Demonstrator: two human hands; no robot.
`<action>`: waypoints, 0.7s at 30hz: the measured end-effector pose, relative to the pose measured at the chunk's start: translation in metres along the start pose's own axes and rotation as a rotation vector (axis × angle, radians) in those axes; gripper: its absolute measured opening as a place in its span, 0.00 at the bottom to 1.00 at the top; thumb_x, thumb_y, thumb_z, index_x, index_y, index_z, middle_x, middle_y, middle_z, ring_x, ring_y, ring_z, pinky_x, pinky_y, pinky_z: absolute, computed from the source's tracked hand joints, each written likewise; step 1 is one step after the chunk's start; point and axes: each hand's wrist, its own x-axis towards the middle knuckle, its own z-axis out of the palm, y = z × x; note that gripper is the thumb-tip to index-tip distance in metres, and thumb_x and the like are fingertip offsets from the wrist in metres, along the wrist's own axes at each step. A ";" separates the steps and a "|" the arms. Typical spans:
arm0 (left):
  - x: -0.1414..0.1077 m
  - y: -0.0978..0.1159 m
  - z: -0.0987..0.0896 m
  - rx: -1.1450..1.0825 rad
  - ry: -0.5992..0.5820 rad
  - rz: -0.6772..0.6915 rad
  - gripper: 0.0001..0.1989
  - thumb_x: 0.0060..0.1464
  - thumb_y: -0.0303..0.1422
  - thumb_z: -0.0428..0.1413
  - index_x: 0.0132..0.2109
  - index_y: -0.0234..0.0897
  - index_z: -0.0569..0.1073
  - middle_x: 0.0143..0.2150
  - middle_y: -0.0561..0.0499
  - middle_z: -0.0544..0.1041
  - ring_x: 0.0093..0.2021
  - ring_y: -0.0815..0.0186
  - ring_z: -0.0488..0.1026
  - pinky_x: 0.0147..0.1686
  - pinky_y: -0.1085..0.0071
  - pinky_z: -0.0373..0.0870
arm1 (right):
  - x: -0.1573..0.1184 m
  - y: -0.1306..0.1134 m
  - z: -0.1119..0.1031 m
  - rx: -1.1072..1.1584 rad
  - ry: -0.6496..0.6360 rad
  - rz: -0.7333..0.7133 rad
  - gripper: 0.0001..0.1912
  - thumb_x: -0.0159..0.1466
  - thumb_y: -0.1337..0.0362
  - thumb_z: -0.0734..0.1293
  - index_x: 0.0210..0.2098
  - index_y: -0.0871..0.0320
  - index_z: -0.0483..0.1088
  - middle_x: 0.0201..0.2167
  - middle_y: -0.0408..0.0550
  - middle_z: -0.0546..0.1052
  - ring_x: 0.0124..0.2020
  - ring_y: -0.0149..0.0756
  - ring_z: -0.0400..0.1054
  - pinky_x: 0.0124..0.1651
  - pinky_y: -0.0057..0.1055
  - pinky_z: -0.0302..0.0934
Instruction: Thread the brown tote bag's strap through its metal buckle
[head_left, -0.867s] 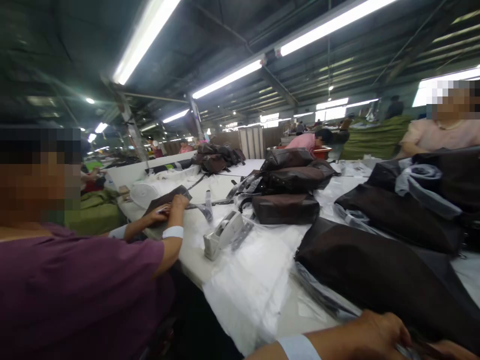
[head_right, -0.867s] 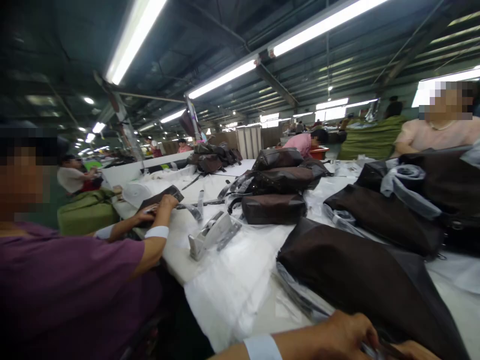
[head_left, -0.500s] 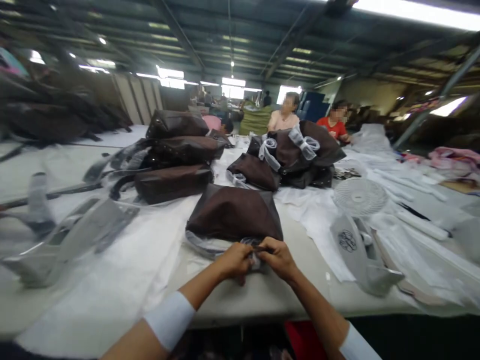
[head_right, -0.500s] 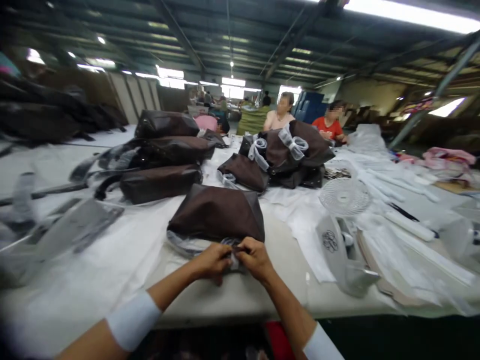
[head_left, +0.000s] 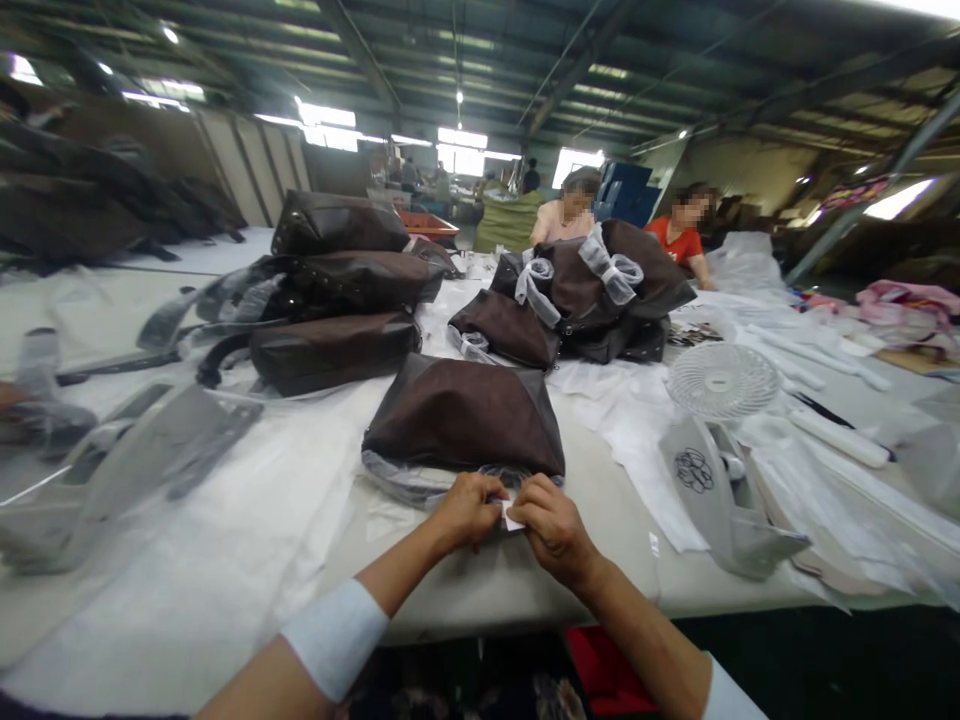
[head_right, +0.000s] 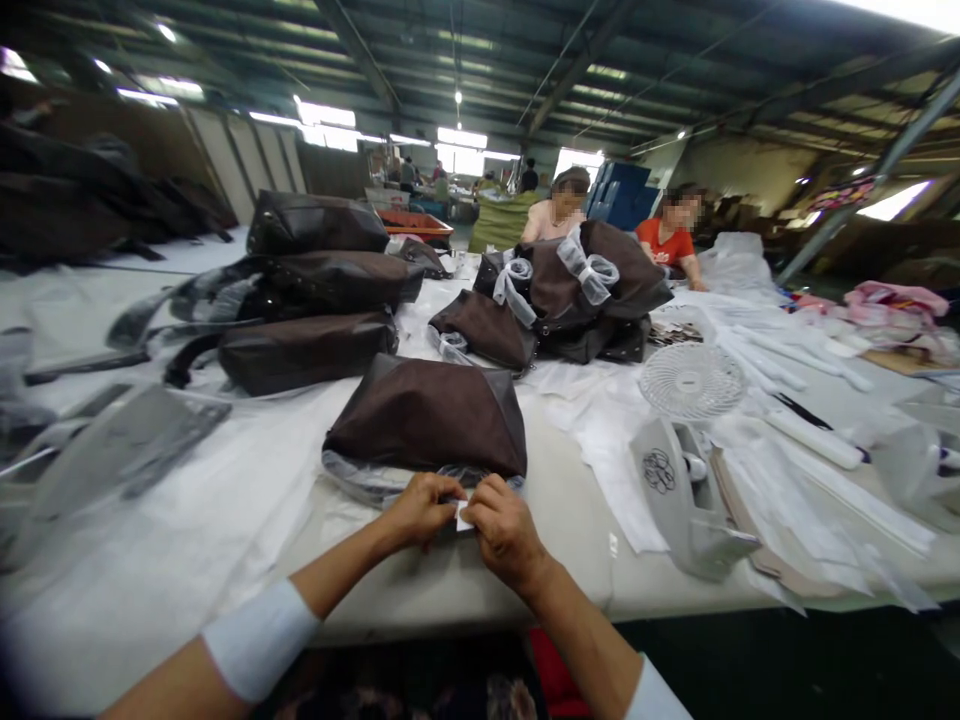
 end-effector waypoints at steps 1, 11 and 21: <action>0.001 -0.001 0.000 -0.038 -0.018 -0.019 0.12 0.46 0.29 0.49 0.36 0.35 0.74 0.25 0.54 0.72 0.16 0.69 0.68 0.13 0.77 0.60 | -0.004 -0.001 0.002 -0.039 -0.009 -0.020 0.13 0.64 0.75 0.56 0.32 0.59 0.70 0.27 0.48 0.69 0.34 0.37 0.61 0.35 0.34 0.60; 0.009 0.002 -0.019 -0.212 -0.356 -0.107 0.16 0.44 0.28 0.53 0.43 0.31 0.71 0.33 0.46 0.76 0.23 0.62 0.76 0.15 0.77 0.65 | -0.035 -0.011 0.015 -0.481 -0.051 -0.142 0.12 0.64 0.74 0.61 0.47 0.66 0.69 0.41 0.54 0.74 0.43 0.44 0.62 0.41 0.41 0.63; 0.006 -0.002 -0.013 -0.097 -0.210 0.011 0.12 0.49 0.35 0.51 0.38 0.32 0.71 0.26 0.52 0.72 0.17 0.67 0.71 0.13 0.78 0.60 | -0.021 -0.015 0.011 -0.415 -0.158 0.038 0.12 0.67 0.70 0.56 0.35 0.61 0.71 0.32 0.51 0.72 0.34 0.38 0.63 0.38 0.36 0.63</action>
